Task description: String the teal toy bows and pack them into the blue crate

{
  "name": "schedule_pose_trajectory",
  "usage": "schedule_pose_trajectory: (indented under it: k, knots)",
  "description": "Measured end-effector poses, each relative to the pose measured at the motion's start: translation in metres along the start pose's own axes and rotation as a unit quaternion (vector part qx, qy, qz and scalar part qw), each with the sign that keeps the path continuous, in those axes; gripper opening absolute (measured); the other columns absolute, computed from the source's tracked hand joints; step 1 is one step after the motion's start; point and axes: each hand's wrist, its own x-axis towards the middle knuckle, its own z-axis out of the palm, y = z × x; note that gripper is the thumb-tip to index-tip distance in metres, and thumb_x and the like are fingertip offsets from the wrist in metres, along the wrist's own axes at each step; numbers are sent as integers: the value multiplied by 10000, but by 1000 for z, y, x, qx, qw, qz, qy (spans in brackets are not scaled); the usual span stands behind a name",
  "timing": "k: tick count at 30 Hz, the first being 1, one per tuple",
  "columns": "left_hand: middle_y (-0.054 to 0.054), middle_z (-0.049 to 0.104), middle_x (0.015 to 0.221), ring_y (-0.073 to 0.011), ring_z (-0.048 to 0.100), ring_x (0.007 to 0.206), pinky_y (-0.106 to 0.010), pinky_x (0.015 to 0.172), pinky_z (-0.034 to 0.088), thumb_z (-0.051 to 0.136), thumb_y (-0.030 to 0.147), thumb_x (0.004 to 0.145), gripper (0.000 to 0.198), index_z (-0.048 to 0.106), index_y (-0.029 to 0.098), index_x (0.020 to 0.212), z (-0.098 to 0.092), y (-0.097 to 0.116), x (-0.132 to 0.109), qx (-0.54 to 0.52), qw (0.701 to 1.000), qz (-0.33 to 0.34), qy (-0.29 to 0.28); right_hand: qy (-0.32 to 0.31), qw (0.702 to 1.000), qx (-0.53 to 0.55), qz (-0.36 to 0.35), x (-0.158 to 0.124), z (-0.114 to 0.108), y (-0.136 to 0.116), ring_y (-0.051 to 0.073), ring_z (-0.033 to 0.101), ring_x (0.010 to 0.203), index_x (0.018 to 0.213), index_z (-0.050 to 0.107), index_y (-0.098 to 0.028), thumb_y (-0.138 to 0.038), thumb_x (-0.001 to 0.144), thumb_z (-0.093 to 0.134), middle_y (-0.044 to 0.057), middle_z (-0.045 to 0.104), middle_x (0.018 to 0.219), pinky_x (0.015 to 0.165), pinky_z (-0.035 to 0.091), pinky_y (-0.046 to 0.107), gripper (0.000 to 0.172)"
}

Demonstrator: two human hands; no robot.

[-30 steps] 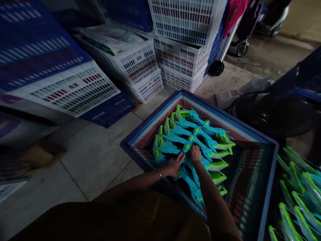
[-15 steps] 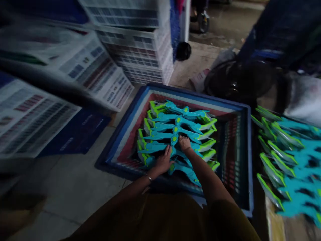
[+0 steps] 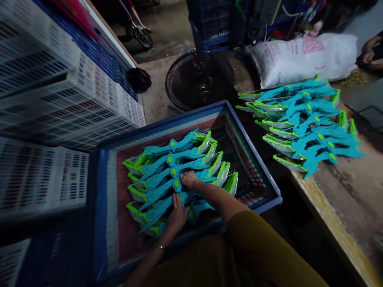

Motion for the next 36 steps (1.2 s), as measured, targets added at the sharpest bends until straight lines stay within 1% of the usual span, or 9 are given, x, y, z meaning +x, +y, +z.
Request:
schedule_pose_trajectory:
  k: [7, 12, 16, 22, 24, 26, 30, 33, 36]
  knots:
    - [-260, 234, 1777, -333, 657, 1364, -378, 940, 622, 502, 377, 1041, 723, 308, 82, 1672, -16, -12, 10, 64, 996, -7, -60, 14, 1000, -4, 16, 0, 5, -1, 195, 696, 1028, 1183, 618, -25, -47, 1090, 354, 153, 695, 1142, 951, 578, 401, 282]
    - [-234, 571, 1568, -349, 629, 1352, -492, 1113, 562, 443, 384, 1075, 551, 548, 111, 1542, -37, -5, 28, 108, 993, 8, 54, 21, 1000, 1, 16, 3, 9, 0, 235, 718, 1025, 1179, 634, -71, -108, 1076, 483, 164, 716, 1112, 924, 606, 411, 187]
    - [-188, 373, 1741, -373, 390, 1591, -592, 1279, 413, 500, 336, 1044, 634, 429, 143, 1643, -41, 9, 48, 109, 990, 25, 87, 10, 1000, -3, 11, 7, 13, 1, 296, 723, 1067, 1188, 625, -61, -65, 1049, 422, 239, 705, 1097, 908, 607, 443, 246]
    - [-122, 33, 1836, -362, 9, 1705, -619, 1347, 278, 473, 233, 983, 819, 167, 182, 1741, -38, 17, 65, 17, 999, 12, -25, -2, 998, -69, 6, 3, -1, 2, 386, 691, 1202, 1377, 595, 7, -77, 1032, 449, 358, 650, 1265, 983, 585, 575, 384]
    - [-123, -28, 1835, -369, -46, 1701, -630, 1356, 243, 489, 229, 962, 857, 141, 177, 1744, -44, 16, 65, -4, 999, 8, -54, 6, 995, -94, -20, -12, -9, 2, 415, 596, 1382, 1511, 540, -7, -87, 1034, 453, 373, 561, 1454, 1085, 534, 627, 492]
    - [-133, -31, 1832, -370, -49, 1700, -627, 1359, 231, 511, 248, 960, 851, 177, 182, 1740, -50, 17, 65, -27, 998, 4, -51, 20, 993, -104, -58, -36, -9, 2, 393, 480, 1518, 1593, 507, -58, -87, 1040, 420, 314, 476, 1595, 1177, 489, 609, 560]
    - [-137, 8, 1830, -379, -28, 1701, -679, 1336, 234, 547, 294, 986, 830, 198, 227, 1736, -58, 20, 65, -73, 997, 7, -30, 84, 987, -80, -107, -101, 22, 14, 359, 422, 1575, 1614, 540, -156, -128, 1033, 406, 220, 438, 1664, 1242, 469, 588, 597]
    - [-140, 49, 1824, -393, 3, 1700, -720, 1316, 238, 633, 292, 961, 856, 245, 234, 1722, -62, 23, 66, -116, 993, -1, -11, 71, 985, -92, -130, -152, 56, 42, 365, 474, 1536, 1593, 583, -280, -224, 1013, 447, 166, 508, 1625, 1223, 505, 610, 599]
    - [-128, 93, 1820, -378, 38, 1702, -709, 1324, 224, 666, 247, 950, 824, 317, 246, 1696, -62, 22, 65, -150, 988, -11, 18, 13, 983, -101, -150, -198, 67, 85, 368, 679, 1315, 1505, 616, -530, -248, 951, 485, 54, 723, 1371, 1037, 660, 563, 635]
